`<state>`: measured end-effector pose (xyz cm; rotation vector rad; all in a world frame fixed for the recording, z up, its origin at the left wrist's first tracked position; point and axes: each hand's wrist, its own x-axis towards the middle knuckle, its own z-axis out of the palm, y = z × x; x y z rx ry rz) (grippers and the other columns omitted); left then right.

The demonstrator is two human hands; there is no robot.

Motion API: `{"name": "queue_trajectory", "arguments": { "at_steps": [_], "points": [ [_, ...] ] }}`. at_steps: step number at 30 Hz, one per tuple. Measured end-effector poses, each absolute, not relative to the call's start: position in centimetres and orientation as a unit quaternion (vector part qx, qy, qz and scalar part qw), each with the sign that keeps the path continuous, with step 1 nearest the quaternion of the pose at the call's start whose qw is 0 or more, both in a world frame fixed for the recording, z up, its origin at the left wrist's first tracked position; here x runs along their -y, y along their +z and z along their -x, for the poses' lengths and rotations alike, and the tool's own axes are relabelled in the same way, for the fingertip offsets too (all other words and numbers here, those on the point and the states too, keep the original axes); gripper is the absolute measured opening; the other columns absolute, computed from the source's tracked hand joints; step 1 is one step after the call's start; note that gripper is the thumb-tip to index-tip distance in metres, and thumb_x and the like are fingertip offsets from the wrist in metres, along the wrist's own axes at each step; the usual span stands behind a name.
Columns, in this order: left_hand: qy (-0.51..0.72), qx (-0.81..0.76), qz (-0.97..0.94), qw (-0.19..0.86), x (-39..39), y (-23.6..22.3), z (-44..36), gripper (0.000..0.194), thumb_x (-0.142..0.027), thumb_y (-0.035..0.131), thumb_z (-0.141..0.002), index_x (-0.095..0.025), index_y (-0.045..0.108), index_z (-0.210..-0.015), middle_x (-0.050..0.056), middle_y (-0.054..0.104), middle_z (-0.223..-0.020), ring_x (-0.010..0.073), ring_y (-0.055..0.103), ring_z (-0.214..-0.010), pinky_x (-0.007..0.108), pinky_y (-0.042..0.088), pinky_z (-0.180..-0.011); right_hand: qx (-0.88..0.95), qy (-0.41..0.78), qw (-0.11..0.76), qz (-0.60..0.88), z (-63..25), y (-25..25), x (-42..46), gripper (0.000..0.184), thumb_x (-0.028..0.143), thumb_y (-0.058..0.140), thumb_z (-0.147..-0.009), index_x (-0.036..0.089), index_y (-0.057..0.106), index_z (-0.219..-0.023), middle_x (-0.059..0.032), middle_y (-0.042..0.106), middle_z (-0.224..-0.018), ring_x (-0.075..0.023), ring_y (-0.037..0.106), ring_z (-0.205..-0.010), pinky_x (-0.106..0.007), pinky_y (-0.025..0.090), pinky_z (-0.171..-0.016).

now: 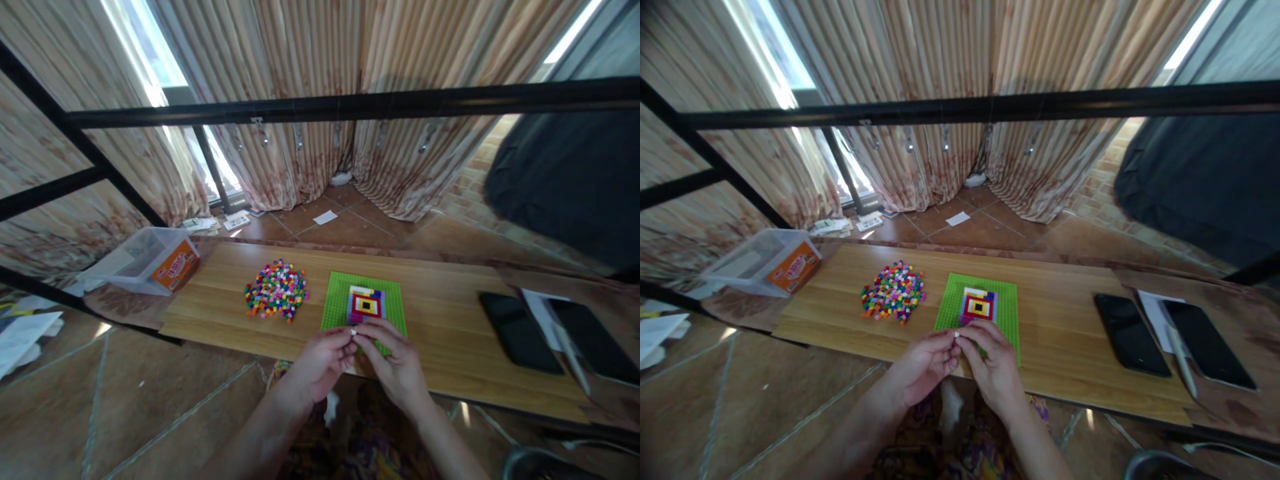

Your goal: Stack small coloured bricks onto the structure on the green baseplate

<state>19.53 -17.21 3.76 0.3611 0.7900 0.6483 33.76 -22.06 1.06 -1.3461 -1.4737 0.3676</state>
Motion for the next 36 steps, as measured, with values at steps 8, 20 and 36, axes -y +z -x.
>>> {"name": "queue_trajectory", "arguments": {
  "at_steps": [8,20,36],
  "points": [
    [0.349,-0.434,-0.336,0.76,16.9,2.6,-21.4,0.021,-0.033,0.076,-0.074,-0.016,0.073,-0.084,0.003,0.068,-0.082,0.0109,0.056,-0.072,0.022,0.04,-0.064,0.583,0.103,0.507,0.626,-36.7,0.8,21.1,0.017,0.038,0.062,-0.089,0.027,0.076,-0.09,-0.0048,0.07,-0.099,-0.019,0.066,-0.092,-0.034,0.054,-0.084],
    [0.335,-0.45,-0.756,0.337,10.2,1.6,-23.7,0.034,-0.014,0.055,-0.083,-0.019,0.064,-0.116,0.01,0.06,-0.123,0.0243,0.052,-0.119,0.041,0.039,-0.108,0.577,0.055,0.439,0.686,-42.4,-1.6,15.5,0.025,0.045,0.062,-0.084,0.024,0.076,-0.08,-0.0077,0.065,-0.102,-0.0238,0.059,-0.098,-0.045,0.046,-0.092],
    [0.271,-0.428,-0.791,0.343,8.3,-0.4,-27.4,0.028,-0.016,0.057,-0.084,-0.016,0.067,-0.109,0.01,0.067,-0.112,0.0234,0.059,-0.108,0.039,0.044,-0.102,0.36,0.29,0.574,0.676,-41.4,-2.8,14.5,0.036,0.048,0.078,-0.059,0.018,0.072,-0.079,-0.0039,0.072,-0.079,-0.0175,0.062,-0.072,-0.033,0.051,-0.069]
  ]
}}
